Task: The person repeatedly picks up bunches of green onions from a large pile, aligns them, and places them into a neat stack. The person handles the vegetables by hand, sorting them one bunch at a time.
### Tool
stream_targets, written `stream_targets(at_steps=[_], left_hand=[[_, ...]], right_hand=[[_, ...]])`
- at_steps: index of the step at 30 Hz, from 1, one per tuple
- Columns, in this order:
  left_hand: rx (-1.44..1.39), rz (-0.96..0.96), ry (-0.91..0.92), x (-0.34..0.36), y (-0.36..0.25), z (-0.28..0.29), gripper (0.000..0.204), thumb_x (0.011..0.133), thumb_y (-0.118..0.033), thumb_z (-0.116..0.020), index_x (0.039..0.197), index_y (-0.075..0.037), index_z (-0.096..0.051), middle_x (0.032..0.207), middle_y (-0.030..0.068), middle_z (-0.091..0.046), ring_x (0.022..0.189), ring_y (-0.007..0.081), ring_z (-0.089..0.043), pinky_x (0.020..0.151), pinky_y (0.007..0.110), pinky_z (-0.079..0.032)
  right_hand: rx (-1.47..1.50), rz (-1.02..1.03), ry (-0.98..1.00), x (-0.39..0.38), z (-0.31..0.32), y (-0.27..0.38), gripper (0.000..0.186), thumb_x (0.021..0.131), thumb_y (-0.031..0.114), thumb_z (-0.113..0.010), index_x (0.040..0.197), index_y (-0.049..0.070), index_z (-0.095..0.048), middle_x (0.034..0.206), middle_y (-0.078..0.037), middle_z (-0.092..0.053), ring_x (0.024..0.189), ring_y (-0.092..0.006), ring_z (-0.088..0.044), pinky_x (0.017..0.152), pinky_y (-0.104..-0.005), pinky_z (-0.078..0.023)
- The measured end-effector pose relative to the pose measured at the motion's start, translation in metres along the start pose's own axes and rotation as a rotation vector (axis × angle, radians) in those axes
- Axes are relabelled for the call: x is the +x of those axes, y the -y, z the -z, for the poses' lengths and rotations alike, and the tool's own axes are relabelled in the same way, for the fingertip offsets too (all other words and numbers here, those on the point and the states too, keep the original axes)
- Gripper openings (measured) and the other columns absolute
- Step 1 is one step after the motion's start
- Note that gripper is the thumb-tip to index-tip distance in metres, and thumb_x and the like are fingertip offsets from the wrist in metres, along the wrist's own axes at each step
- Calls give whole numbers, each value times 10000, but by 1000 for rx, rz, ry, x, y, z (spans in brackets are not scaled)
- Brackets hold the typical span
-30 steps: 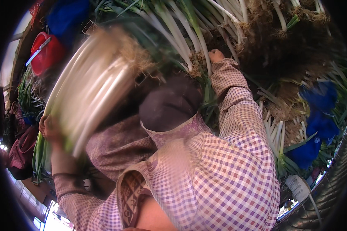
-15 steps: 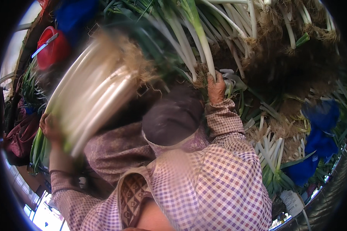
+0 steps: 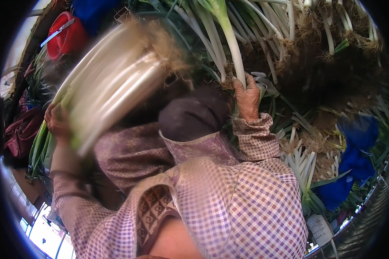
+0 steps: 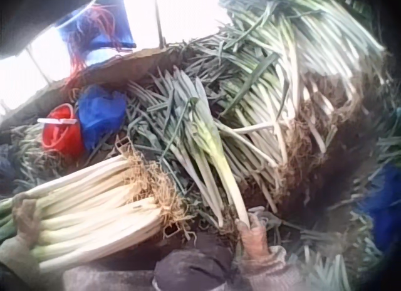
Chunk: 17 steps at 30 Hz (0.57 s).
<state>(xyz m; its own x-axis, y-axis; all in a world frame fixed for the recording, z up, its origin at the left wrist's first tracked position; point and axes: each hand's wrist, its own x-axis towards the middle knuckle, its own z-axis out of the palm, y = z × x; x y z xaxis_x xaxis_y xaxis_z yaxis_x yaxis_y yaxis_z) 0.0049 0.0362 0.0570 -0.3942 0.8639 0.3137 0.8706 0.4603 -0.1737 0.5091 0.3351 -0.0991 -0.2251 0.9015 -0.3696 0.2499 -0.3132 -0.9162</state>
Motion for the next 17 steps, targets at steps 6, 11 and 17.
stream_targets(at_steps=[6,11,17], left_hand=[[-107,81,-3,-3,1,-5,247,785,-178,-680,1013,-88,-644,1139,120,-576,1095,299,-504,971,411,-371],[5,42,8,-6,1,-1,257,776,-171,-682,1015,-83,-640,1146,123,-568,1100,308,-501,977,419,-366],[-7,54,14,-7,-3,8,278,772,-172,-682,1034,-87,-638,1142,123,-565,1100,312,-500,981,424,-362]], right_hand=[[-330,-51,-39,101,-53,-47,460,836,286,-676,1138,-36,-549,900,-150,-648,793,-239,-635,704,-359,-513],[-954,-210,17,134,-94,-103,493,822,312,-643,1181,1,-510,1079,-234,-624,968,-377,-624,842,-462,-514],[-922,-295,245,141,-76,-99,592,799,332,-676,1275,38,-483,1133,-233,-611,1029,-362,-611,900,-453,-497]])
